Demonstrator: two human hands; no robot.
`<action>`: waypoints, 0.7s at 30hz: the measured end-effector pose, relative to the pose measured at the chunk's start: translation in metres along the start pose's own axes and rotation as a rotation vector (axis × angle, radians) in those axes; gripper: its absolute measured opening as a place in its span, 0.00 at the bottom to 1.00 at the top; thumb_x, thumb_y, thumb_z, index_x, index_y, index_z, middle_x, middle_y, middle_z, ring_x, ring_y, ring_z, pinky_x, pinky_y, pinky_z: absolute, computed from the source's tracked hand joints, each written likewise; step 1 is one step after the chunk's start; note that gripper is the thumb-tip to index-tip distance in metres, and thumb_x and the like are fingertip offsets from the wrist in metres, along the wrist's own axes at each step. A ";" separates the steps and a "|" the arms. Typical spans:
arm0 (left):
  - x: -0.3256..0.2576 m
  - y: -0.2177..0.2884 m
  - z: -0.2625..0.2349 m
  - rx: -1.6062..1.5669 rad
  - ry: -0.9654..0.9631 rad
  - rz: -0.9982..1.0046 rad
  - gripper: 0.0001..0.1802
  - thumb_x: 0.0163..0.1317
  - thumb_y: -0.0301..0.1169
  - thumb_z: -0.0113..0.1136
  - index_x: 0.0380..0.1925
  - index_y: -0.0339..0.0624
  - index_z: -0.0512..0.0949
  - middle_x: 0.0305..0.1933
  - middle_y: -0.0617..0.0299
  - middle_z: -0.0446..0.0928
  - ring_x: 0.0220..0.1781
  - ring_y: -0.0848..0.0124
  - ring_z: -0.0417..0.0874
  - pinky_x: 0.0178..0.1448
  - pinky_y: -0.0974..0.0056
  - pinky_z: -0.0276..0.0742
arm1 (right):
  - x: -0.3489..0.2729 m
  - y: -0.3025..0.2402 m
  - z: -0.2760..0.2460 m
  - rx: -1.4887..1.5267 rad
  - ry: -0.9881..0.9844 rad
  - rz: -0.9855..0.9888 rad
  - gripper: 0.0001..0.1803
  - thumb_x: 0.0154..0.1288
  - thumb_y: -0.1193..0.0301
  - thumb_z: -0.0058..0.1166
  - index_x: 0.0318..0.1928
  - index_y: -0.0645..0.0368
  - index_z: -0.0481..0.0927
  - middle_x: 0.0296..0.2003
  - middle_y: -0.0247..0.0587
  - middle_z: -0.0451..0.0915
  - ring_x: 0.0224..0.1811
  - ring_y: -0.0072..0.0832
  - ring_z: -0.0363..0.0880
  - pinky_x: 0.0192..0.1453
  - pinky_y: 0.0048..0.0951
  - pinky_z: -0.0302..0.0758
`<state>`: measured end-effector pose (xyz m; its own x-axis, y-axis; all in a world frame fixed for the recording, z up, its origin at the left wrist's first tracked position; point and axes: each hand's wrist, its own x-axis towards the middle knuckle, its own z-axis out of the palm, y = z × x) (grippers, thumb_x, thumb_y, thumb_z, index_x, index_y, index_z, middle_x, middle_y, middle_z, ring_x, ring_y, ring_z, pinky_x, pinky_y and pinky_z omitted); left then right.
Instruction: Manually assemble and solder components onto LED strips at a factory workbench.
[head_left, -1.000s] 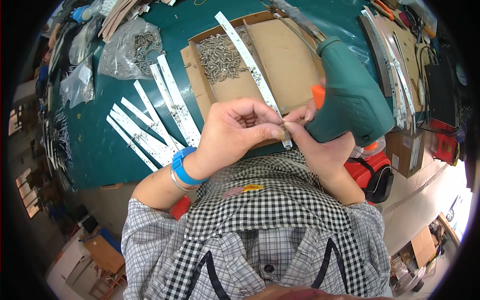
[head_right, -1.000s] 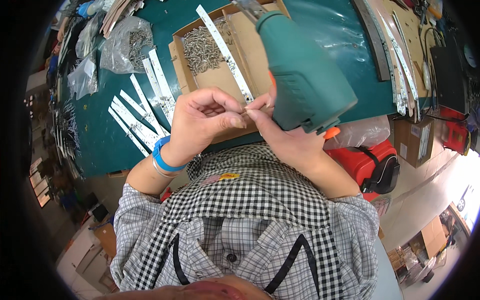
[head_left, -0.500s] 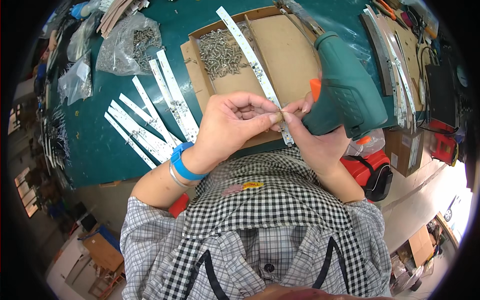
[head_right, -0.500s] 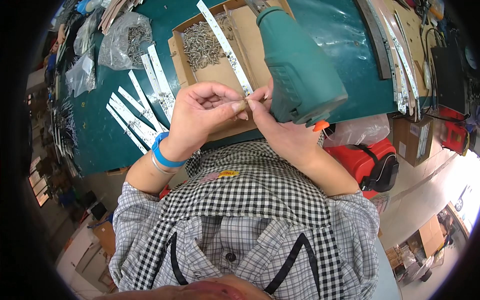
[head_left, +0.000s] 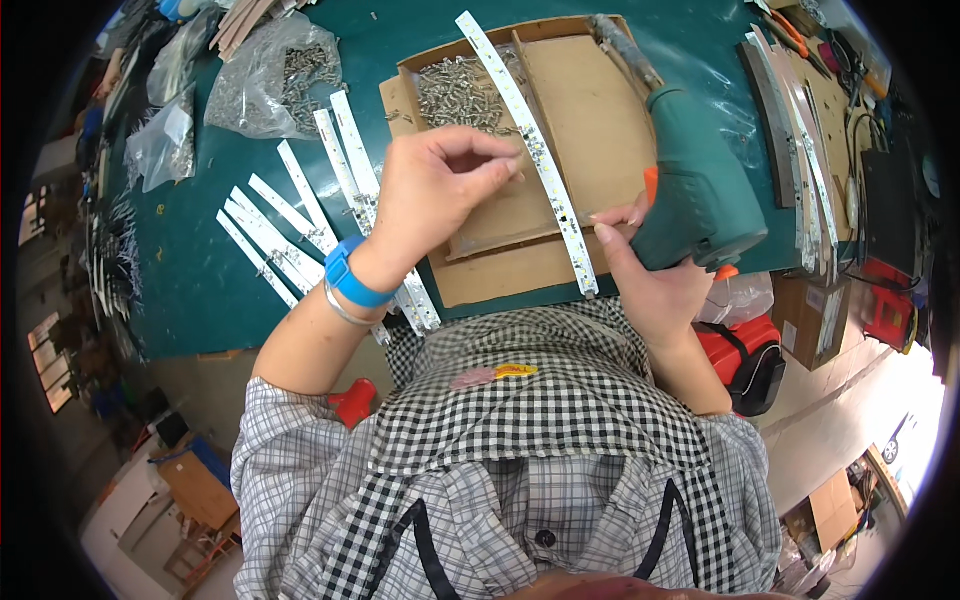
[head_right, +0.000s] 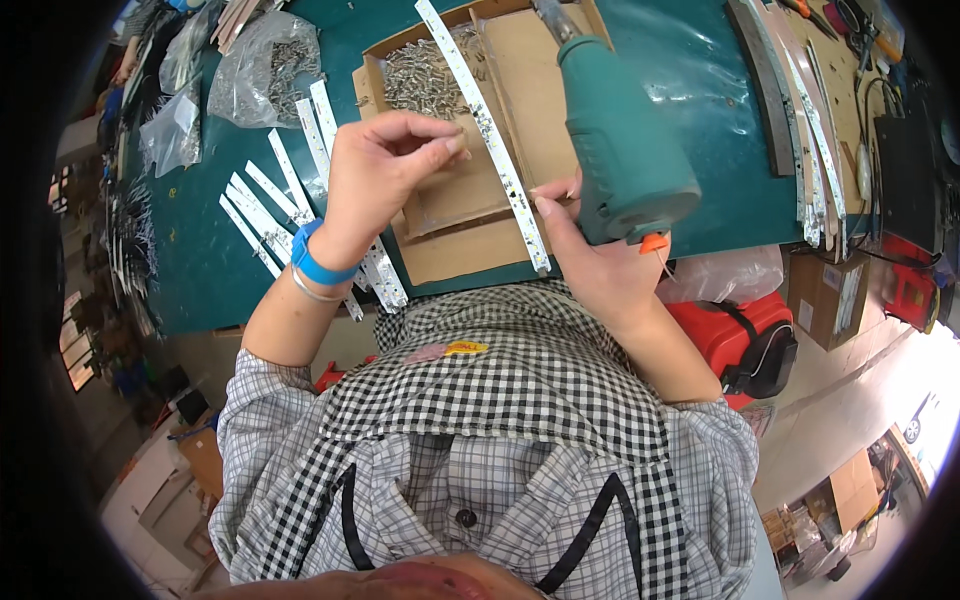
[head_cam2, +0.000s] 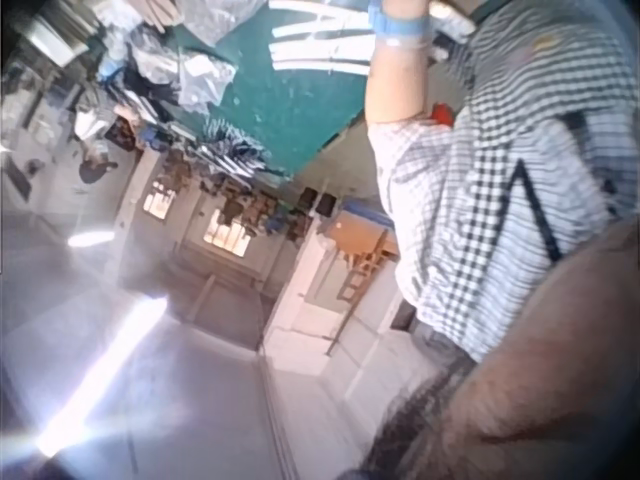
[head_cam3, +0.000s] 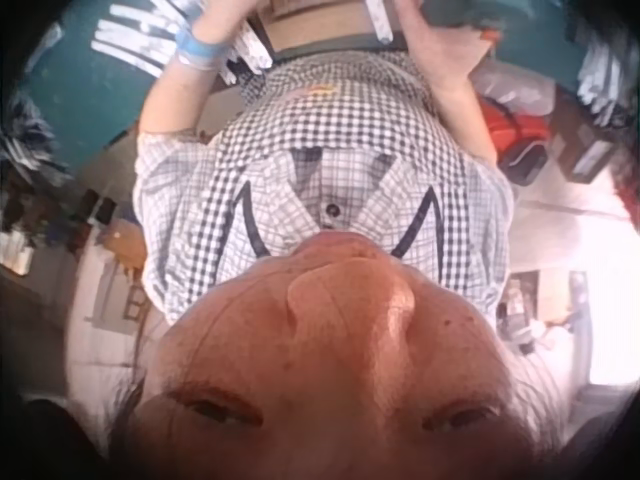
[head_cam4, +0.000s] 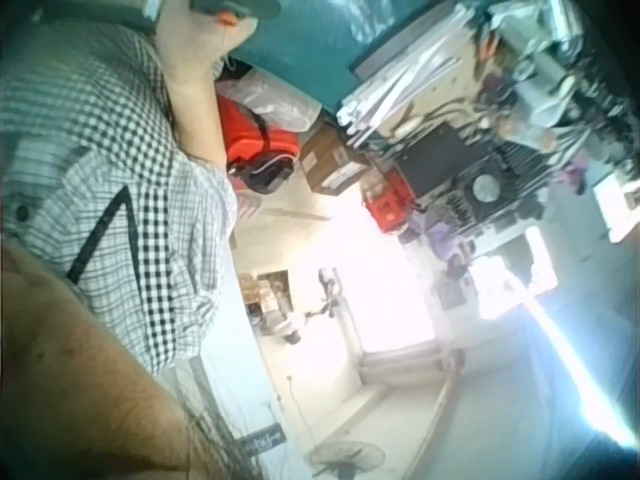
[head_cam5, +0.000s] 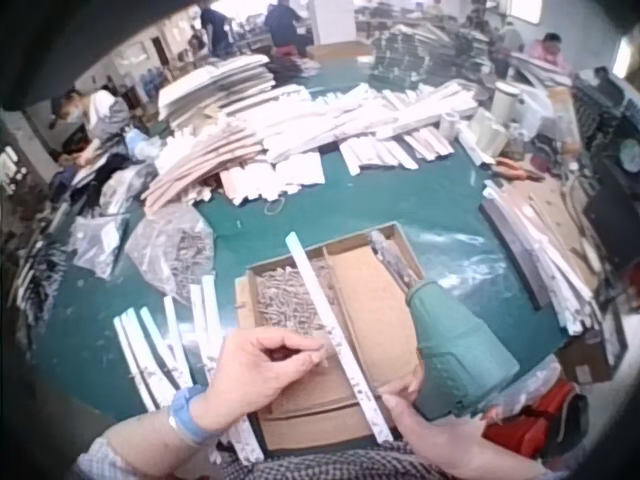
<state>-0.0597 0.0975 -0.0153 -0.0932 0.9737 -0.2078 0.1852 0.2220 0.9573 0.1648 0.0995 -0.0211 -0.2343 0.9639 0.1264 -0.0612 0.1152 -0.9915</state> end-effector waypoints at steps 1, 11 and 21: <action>0.004 0.000 -0.003 0.110 0.029 0.032 0.07 0.60 0.21 0.66 0.38 0.31 0.84 0.33 0.58 0.85 0.37 0.73 0.87 0.44 0.71 0.83 | -0.001 -0.001 0.001 0.018 0.003 0.037 0.12 0.60 0.89 0.56 0.43 0.67 0.74 0.33 0.35 0.80 0.31 0.16 0.77 0.36 0.22 0.78; 0.026 -0.013 0.001 0.325 0.145 0.262 0.07 0.54 0.22 0.69 0.35 0.36 0.86 0.34 0.61 0.86 0.34 0.77 0.85 0.40 0.72 0.82 | -0.002 0.008 0.000 0.001 -0.045 0.060 0.15 0.58 0.89 0.58 0.45 0.67 0.75 0.36 0.37 0.79 0.37 0.21 0.81 0.38 0.20 0.78; 0.030 -0.014 0.004 0.469 0.167 0.397 0.07 0.51 0.21 0.69 0.32 0.38 0.86 0.33 0.60 0.86 0.32 0.73 0.87 0.38 0.71 0.82 | 0.001 0.025 -0.002 -0.195 -0.147 -0.084 0.22 0.54 0.93 0.58 0.48 0.67 0.70 0.38 0.35 0.69 0.43 0.31 0.84 0.34 0.20 0.78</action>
<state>-0.0616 0.1242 -0.0358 -0.0735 0.9738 0.2151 0.6418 -0.1189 0.7576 0.1651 0.1040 -0.0460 -0.3753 0.9055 0.1982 0.0984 0.2516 -0.9628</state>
